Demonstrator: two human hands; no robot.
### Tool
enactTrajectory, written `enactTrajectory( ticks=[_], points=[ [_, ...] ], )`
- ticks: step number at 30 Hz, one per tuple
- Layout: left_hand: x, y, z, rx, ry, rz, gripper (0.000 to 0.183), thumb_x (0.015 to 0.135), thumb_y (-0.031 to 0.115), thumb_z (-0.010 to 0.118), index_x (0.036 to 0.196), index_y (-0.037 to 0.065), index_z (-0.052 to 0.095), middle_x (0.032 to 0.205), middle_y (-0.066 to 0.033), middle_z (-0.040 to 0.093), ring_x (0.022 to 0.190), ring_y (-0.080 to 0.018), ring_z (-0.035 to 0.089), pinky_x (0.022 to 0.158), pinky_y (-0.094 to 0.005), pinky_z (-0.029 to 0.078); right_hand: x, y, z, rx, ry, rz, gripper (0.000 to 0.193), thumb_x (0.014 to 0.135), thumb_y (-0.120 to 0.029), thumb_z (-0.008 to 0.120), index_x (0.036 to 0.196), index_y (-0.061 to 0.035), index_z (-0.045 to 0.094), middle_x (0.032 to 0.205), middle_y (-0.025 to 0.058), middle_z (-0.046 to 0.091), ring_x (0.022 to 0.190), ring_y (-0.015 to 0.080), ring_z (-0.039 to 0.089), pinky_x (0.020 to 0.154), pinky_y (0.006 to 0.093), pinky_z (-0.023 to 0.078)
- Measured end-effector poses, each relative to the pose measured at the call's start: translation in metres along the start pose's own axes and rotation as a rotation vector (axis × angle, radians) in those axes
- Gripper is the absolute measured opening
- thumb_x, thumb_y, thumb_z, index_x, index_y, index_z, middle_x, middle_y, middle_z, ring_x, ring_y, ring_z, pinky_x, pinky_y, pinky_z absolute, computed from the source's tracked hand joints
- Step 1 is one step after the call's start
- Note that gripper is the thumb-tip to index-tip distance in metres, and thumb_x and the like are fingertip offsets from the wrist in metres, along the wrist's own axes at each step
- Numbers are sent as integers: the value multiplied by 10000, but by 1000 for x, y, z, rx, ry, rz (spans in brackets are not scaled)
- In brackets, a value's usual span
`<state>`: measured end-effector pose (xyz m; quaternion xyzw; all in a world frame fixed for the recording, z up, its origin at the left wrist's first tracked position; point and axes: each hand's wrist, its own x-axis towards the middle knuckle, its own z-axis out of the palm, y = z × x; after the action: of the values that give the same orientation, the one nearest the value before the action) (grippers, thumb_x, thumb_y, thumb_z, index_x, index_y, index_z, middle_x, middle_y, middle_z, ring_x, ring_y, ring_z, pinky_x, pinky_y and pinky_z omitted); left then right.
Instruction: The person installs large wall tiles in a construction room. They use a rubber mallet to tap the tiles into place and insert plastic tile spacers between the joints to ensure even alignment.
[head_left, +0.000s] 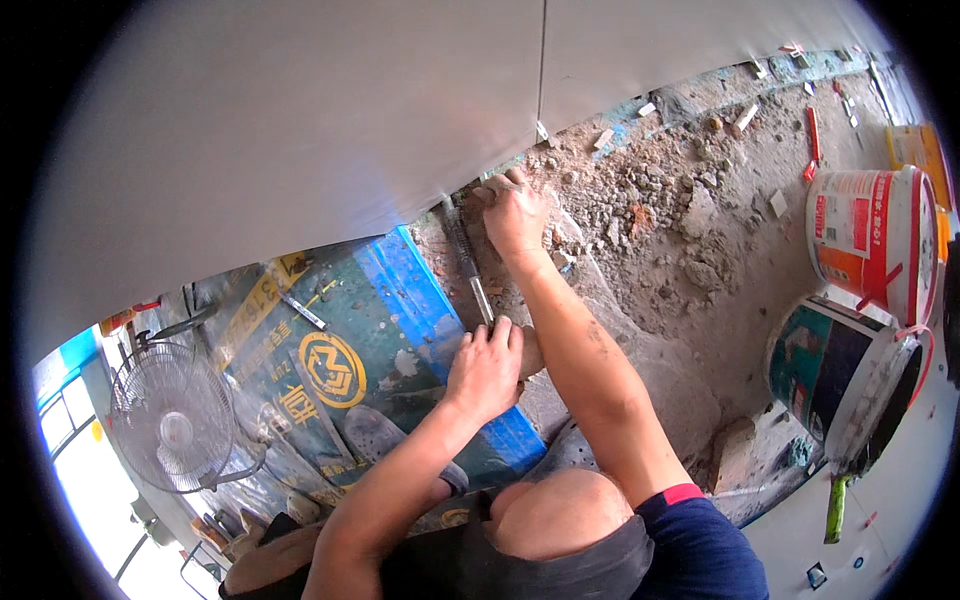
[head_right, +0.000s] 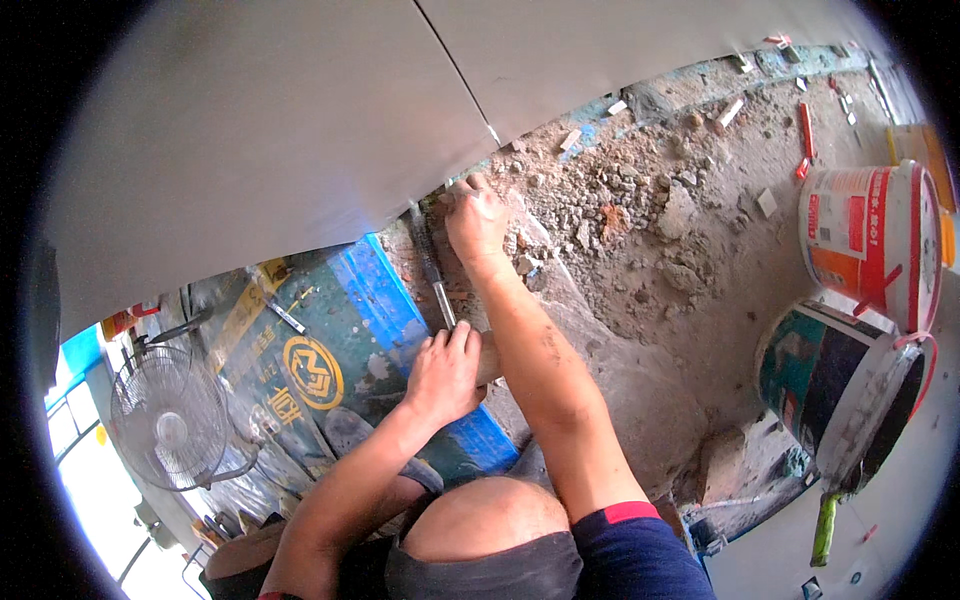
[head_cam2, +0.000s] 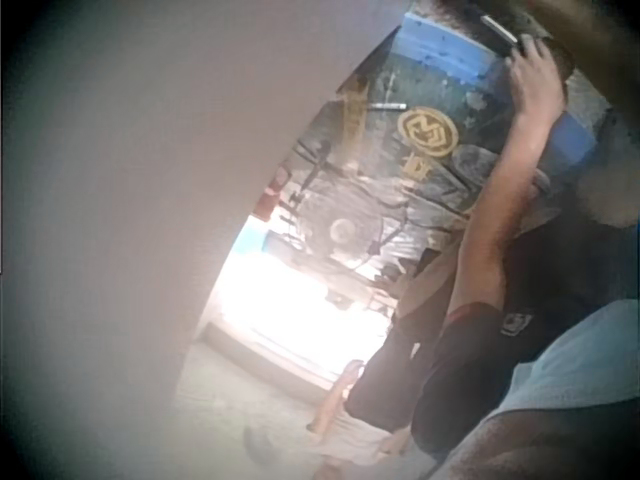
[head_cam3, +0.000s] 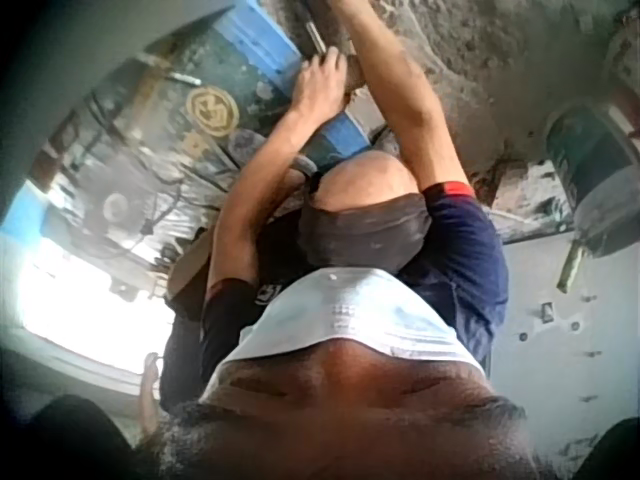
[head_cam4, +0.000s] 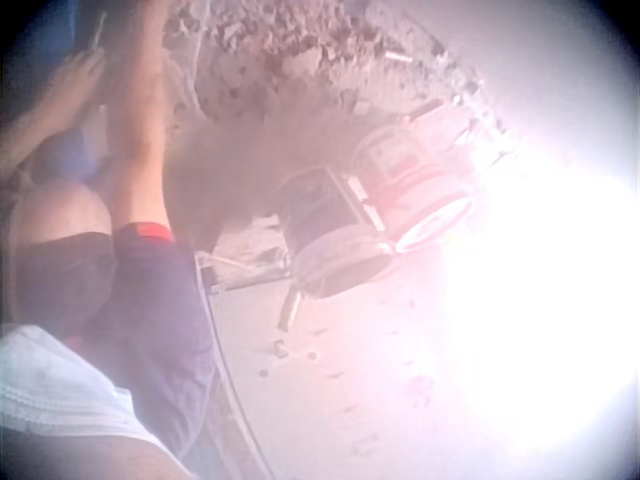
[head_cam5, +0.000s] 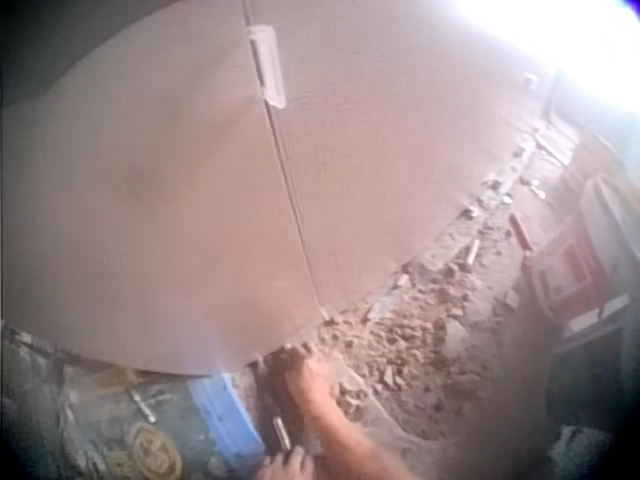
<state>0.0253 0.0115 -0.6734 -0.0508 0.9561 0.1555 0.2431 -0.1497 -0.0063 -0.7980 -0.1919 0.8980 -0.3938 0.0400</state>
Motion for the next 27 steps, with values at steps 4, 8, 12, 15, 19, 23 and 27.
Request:
enactTrajectory(
  ticks=[4,8,12,15,19,23,27],
  points=[
    [2,1,-2,-13,30,13,615,600,192,829,1097,1,519,1129,-150,523,956,-326,576,819,-450,478,1,7,6,-1,54,-54,79,811,-184,676,841,-123,716,899,74,617,763,326,651,661,436,525],
    [1,3,-6,-3,66,19,566,618,184,817,1068,1,527,1086,-143,525,930,-325,589,800,-450,487,2,5,3,40,14,-33,113,830,-202,672,831,-91,691,899,110,606,779,345,647,675,451,530],
    [3,6,-9,-1,47,10,600,622,181,822,1102,0,511,1121,-151,529,942,-333,600,816,-455,489,4,11,-4,-6,-8,-35,212,823,-272,711,943,-97,701,968,128,616,814,370,652,717,461,535],
    [-2,3,-7,-2,16,-35,646,601,187,832,1125,17,494,1135,-149,525,968,-341,591,836,-459,480,4,5,-24,203,-91,91,295,864,-255,701,1083,-57,688,974,151,679,829,317,669,740,446,537],
    [2,6,-7,-7,35,-13,688,593,207,841,1152,21,485,1173,-155,523,987,-346,587,851,-457,476,27,38,-38,1087,-125,666,302,959,-136,566,1235,-13,584,914,89,671,767,144,626,674,276,535],
    [1,6,-11,-9,27,-15,669,617,189,838,1159,-2,496,1215,-179,530,1011,-348,603,862,-460,483,43,33,-41,1748,-114,933,348,980,-45,453,1326,-43,492,899,57,619,721,117,583,647,230,524],
    [1,6,-7,-11,7,-23,712,600,215,847,1181,0,497,1232,-177,523,1032,-352,586,877,-467,473,54,29,-31,1985,-28,1024,389,964,-22,419,1342,-101,466,867,70,604,652,128,562,574,234,513]
  ],
)
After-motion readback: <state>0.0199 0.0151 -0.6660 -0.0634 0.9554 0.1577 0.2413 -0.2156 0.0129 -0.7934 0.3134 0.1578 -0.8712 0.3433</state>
